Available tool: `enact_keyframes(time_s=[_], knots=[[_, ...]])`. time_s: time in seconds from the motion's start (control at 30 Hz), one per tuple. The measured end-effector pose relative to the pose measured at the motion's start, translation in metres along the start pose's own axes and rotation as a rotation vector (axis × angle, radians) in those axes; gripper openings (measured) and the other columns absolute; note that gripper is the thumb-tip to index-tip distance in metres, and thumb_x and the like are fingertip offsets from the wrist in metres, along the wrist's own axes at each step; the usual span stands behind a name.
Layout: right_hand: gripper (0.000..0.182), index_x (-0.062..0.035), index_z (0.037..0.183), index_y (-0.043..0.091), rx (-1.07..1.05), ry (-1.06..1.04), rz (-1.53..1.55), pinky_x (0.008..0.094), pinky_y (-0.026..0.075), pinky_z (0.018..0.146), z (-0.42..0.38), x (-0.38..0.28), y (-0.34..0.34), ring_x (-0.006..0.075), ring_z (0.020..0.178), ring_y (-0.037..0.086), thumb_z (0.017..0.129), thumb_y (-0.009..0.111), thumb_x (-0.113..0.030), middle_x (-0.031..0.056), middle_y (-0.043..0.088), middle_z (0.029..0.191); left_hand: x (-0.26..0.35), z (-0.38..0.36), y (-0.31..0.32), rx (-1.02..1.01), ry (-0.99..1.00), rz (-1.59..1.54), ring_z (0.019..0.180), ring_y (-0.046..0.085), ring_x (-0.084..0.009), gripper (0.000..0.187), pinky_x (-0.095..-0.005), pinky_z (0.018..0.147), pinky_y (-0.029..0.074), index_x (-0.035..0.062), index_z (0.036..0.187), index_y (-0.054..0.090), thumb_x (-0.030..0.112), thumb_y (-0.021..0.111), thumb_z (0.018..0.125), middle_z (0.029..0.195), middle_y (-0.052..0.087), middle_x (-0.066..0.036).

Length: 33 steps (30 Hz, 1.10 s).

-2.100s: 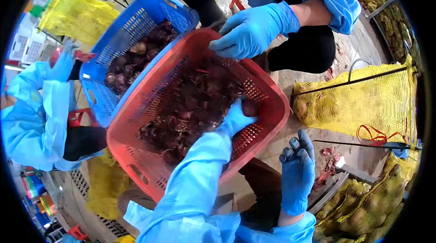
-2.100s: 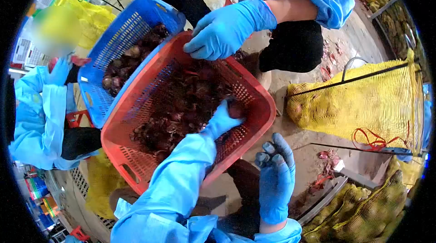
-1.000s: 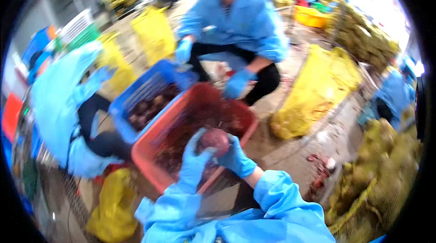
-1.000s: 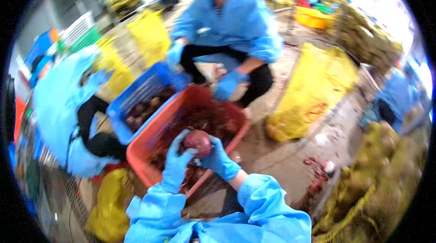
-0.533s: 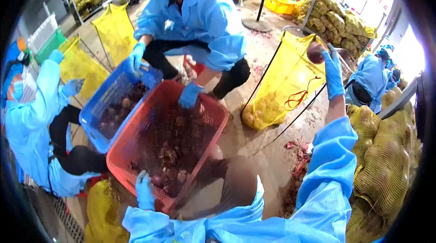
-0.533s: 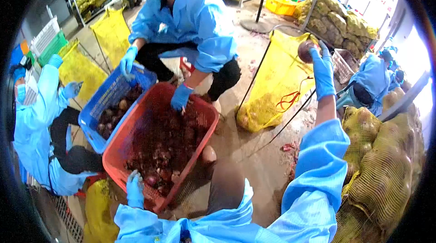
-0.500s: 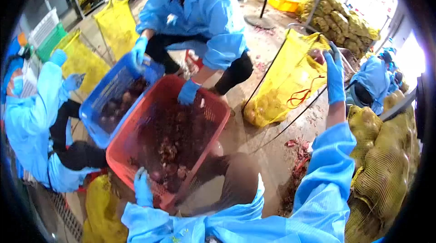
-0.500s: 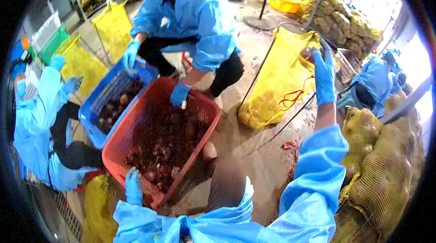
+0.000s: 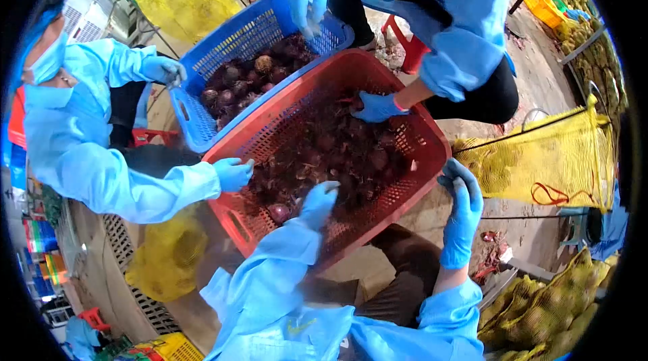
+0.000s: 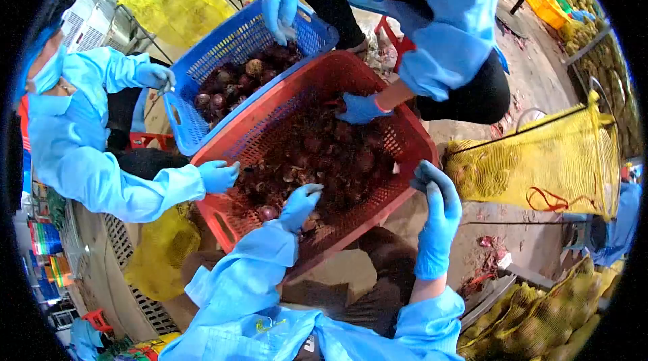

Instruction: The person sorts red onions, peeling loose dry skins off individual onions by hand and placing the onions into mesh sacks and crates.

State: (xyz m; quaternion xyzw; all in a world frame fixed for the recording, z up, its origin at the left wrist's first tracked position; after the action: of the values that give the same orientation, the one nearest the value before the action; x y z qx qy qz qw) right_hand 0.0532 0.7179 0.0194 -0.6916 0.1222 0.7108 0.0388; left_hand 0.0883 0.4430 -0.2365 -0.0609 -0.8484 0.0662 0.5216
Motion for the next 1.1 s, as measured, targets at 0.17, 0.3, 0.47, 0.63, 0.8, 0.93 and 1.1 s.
enact_keyframes(time_s=[0.17, 0.3, 0.47, 0.63, 0.8, 0.93, 1.1], knots=[[0.027, 0.0048, 0.107, 0.058, 0.086, -0.006, -0.172, 0.0305, 0.046, 0.081, -0.007, -0.007, -0.005, 0.0177, 0.086, 0.058, 0.085, 0.044, -0.002, 0.011, 0.062, 0.096, 0.035, 0.087, 0.099, -0.023, 0.138, 0.667, 0.108, 0.052, -0.0357, 0.062, -0.0416, 0.09, 0.044, 0.0179, 0.134, 0.038, 0.032, 0.062, 0.078, 0.127, 0.044, -0.024], [0.024, 0.0028, 0.099, 0.059, 0.028, 0.036, -0.252, 0.0318, 0.045, 0.081, -0.012, -0.008, 0.01, 0.0194, 0.085, 0.058, 0.081, 0.044, 0.0, 0.0118, 0.061, 0.092, 0.034, 0.118, 0.133, -0.08, -0.041, 0.812, 0.103, 0.054, -0.0379, 0.074, -0.0447, 0.081, 0.048, 0.0255, 0.135, 0.032, 0.036, 0.068, 0.072, 0.125, 0.039, -0.023], [0.024, 0.0022, 0.099, 0.059, -0.003, 0.096, -0.281, 0.0314, 0.045, 0.082, -0.012, -0.006, 0.013, 0.0186, 0.086, 0.058, 0.08, 0.044, 0.002, 0.0103, 0.061, 0.094, 0.023, 0.112, 0.111, -0.022, -0.072, 0.425, 0.103, 0.055, -0.0267, 0.072, -0.0362, 0.086, 0.047, 0.0133, 0.135, 0.031, 0.02, 0.066, 0.072, 0.12, 0.049, -0.013], [0.026, 0.0018, 0.108, 0.058, -0.047, 0.068, -0.209, 0.0302, 0.046, 0.082, -0.014, -0.004, 0.011, 0.0164, 0.091, 0.057, 0.085, 0.045, 0.001, 0.0105, 0.061, 0.101, 0.085, 0.019, 0.06, -0.324, 0.124, -0.831, 0.083, 0.061, -0.0256, 0.023, -0.037, 0.073, 0.05, 0.005, 0.096, 0.06, 0.025, 0.058, 0.085, 0.09, 0.062, -0.009], [0.038, -0.0052, 0.121, 0.053, -0.384, 0.03, -0.359, 0.0279, 0.042, 0.089, -0.025, 0.022, 0.059, 0.0158, 0.101, 0.054, 0.083, 0.053, -0.001, 0.0082, 0.056, 0.116, 0.112, -0.066, 0.034, -0.433, -0.1, -1.241, 0.116, 0.047, -0.0299, 0.068, -0.0434, 0.098, 0.04, 0.0044, 0.132, 0.035, 0.021, 0.062, 0.072, 0.13, 0.044, -0.014], [0.053, -0.0081, 0.13, 0.044, -0.704, 0.212, -0.081, 0.0282, 0.042, 0.089, -0.059, 0.047, 0.111, 0.0144, 0.106, 0.05, 0.079, 0.062, -0.005, 0.0071, 0.052, 0.12, 0.127, -0.1, 0.026, -0.37, -0.12, -1.244, 0.117, 0.046, -0.0291, 0.071, -0.0437, 0.102, 0.036, 0.0049, 0.133, 0.034, 0.025, 0.062, 0.071, 0.13, 0.043, -0.014], [0.055, -0.0089, 0.132, 0.042, -0.707, 0.18, -0.051, 0.0268, 0.042, 0.089, -0.064, 0.056, 0.128, 0.0133, 0.103, 0.051, 0.08, 0.061, -0.006, 0.008, 0.055, 0.116, 0.108, -0.105, 0.021, -0.376, 0.028, -1.244, 0.115, 0.047, -0.0256, 0.061, -0.0399, 0.099, 0.038, 0.0052, 0.131, 0.037, 0.039, 0.057, 0.084, 0.128, 0.047, -0.01]])
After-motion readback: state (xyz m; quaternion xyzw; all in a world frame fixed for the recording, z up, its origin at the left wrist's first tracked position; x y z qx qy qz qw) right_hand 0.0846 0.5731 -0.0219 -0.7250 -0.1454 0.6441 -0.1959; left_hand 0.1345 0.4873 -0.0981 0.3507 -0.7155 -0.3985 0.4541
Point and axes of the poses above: each hand's wrist, its own z-axis towards the middle knuckle, its own y-axis out of the palm, x = y × z, the point moved 10 cm from there along z, towards the middle knuckle
